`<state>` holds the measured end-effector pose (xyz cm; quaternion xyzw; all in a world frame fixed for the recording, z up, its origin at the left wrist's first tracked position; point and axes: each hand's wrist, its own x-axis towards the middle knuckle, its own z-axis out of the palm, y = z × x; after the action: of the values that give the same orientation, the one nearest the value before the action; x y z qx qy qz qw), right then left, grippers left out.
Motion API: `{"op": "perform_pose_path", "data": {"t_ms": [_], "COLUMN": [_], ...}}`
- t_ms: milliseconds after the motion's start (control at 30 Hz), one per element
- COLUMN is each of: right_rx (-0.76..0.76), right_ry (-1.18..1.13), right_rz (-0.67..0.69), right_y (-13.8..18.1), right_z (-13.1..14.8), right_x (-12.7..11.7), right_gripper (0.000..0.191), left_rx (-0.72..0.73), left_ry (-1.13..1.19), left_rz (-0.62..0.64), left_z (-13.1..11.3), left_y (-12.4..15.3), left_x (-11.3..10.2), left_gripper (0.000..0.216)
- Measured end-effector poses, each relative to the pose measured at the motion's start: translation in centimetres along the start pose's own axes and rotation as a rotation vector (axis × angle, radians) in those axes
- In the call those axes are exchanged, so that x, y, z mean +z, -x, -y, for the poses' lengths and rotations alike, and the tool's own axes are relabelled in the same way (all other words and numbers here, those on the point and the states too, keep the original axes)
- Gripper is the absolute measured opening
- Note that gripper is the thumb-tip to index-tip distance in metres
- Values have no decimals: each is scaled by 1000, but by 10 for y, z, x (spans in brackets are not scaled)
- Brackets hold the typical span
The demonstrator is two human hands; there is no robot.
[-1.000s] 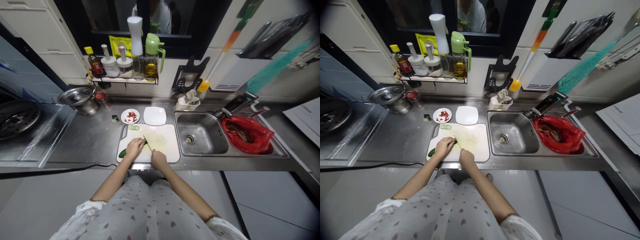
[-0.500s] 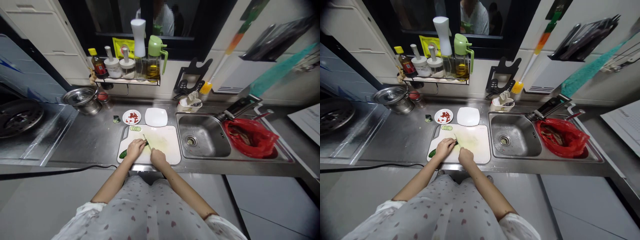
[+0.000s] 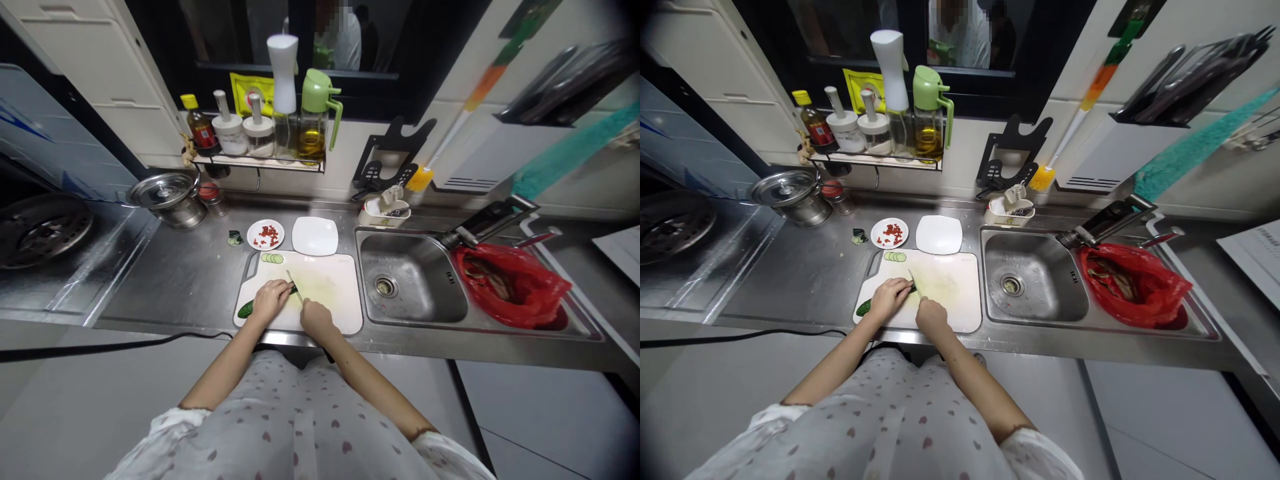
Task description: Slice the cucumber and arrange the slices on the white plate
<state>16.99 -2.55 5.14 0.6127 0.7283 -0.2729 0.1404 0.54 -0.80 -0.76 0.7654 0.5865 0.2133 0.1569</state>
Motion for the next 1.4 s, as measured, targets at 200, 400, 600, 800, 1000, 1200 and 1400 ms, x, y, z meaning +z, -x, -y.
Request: {"op": "perform_pose_path", "data": {"t_ms": [200, 400, 600, 800, 1000, 1200, 1400], "right_rx": [-9, -5, -5, 7, 30, 45, 43], "right_ry": [-12, -10, -18, -25, -11, -13, 20], "right_rz": [0, -21, -25, 11, -2, 18, 51], "right_y": [-2, -2, 0, 10, 22, 36, 52], "right_z": [-1, -2, -2, -4, -11, -21, -32], "right_x": [2, 7, 6, 5, 17, 20, 10], "right_gripper": [29, 29, 27, 28, 30, 30, 29], "left_rx": [3, 12, 6, 12, 14, 8, -42], "left_ry": [-7, -13, -12, -25, -14, 9, -2], "left_rz": [0, -3, -1, -7, -13, -13, 12], "left_z": [1, 1, 0, 2, 7, 6, -3], "left_y": [0, 0, 1, 1, 0, -1, -2], "left_x": [2, 2, 0, 2, 6, 5, -3], "left_gripper": [27, 27, 26, 27, 26, 27, 27]}}
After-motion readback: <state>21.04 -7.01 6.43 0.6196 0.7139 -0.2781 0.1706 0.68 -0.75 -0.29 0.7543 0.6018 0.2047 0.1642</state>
